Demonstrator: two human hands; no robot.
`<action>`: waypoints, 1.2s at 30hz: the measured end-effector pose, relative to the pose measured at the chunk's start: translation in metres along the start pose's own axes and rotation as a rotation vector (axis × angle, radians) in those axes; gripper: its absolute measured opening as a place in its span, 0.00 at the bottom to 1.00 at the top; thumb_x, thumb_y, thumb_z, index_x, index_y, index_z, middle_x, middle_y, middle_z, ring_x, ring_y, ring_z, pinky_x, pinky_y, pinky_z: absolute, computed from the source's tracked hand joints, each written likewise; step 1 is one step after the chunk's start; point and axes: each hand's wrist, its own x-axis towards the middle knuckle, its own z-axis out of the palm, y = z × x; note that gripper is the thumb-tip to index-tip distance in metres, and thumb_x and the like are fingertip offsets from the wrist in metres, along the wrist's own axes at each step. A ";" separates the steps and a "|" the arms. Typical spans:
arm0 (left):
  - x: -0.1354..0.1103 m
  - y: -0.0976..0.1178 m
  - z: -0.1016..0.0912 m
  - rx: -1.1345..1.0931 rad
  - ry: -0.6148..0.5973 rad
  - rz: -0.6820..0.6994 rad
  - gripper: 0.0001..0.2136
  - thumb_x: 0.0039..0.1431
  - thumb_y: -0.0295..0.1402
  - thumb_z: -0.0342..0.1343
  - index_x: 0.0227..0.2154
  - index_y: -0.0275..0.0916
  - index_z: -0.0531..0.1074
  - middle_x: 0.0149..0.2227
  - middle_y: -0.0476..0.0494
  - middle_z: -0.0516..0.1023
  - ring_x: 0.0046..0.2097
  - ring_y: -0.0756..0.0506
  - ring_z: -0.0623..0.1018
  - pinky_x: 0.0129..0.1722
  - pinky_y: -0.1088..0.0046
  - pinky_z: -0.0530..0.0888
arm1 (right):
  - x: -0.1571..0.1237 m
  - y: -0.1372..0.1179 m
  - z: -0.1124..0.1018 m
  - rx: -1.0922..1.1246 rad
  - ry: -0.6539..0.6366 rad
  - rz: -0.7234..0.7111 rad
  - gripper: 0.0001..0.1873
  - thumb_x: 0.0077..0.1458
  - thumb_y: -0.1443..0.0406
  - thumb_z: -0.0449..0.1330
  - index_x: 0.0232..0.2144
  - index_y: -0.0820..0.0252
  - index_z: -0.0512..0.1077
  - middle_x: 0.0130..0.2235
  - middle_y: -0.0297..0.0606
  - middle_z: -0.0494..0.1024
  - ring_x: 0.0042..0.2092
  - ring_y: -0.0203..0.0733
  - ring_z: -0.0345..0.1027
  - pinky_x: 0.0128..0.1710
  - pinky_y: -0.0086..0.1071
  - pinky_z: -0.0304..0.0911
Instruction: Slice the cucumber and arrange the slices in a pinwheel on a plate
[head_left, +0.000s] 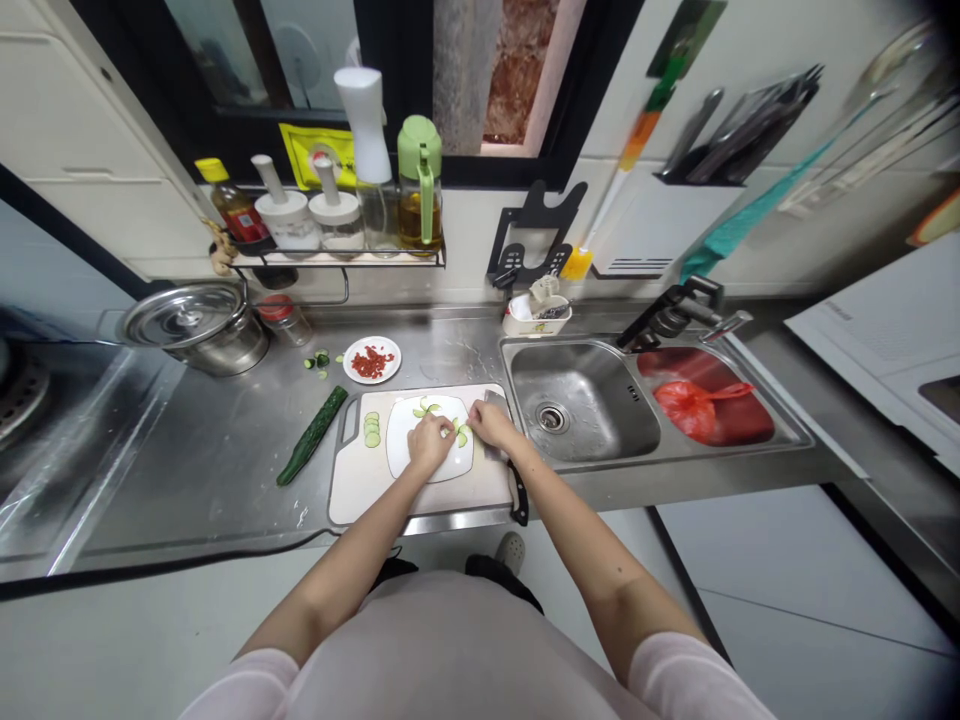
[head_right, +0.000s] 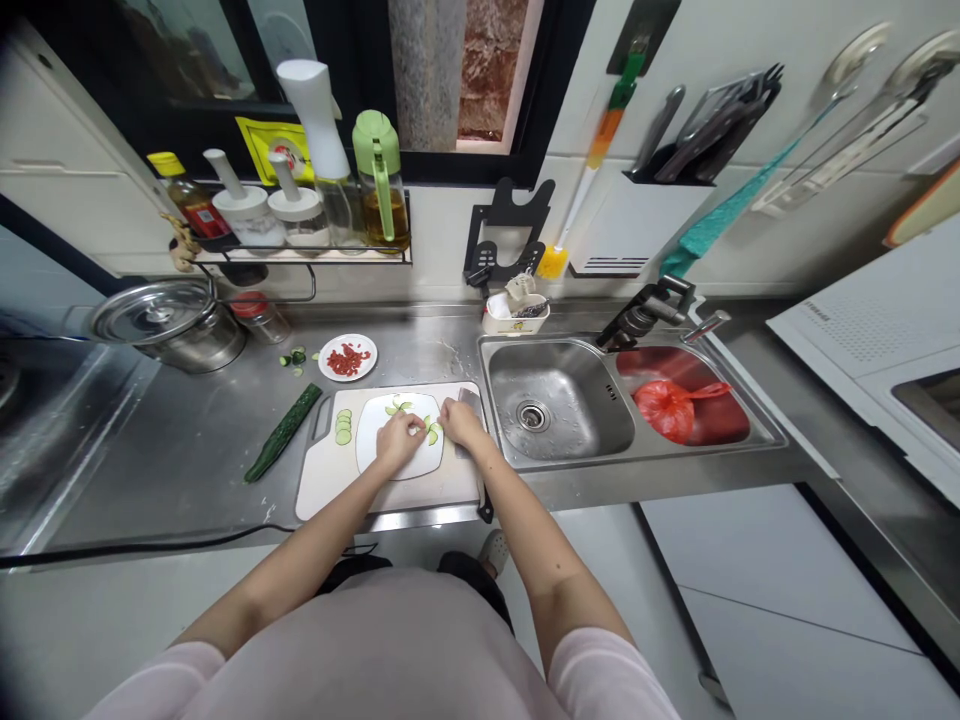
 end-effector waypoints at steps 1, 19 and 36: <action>0.001 0.000 -0.001 -0.019 0.003 0.001 0.05 0.57 0.36 0.57 0.34 0.47 0.76 0.42 0.49 0.76 0.45 0.45 0.75 0.44 0.68 0.67 | -0.001 0.002 -0.001 0.018 0.021 0.005 0.08 0.58 0.65 0.56 0.39 0.61 0.72 0.36 0.38 0.77 0.34 0.35 0.66 0.33 0.26 0.52; 0.009 0.004 0.004 -0.031 -0.014 -0.027 0.05 0.58 0.38 0.57 0.33 0.44 0.75 0.40 0.49 0.76 0.45 0.45 0.74 0.46 0.67 0.64 | -0.005 0.001 0.008 0.022 -0.001 0.086 0.08 0.57 0.63 0.58 0.39 0.60 0.72 0.37 0.39 0.76 0.36 0.39 0.66 0.33 0.28 0.51; 0.006 0.004 0.003 -0.023 -0.030 -0.019 0.05 0.58 0.39 0.57 0.32 0.45 0.75 0.40 0.49 0.77 0.45 0.44 0.75 0.46 0.67 0.64 | -0.004 -0.001 0.007 0.006 -0.016 0.094 0.08 0.56 0.64 0.58 0.39 0.59 0.73 0.36 0.39 0.76 0.36 0.39 0.67 0.33 0.27 0.52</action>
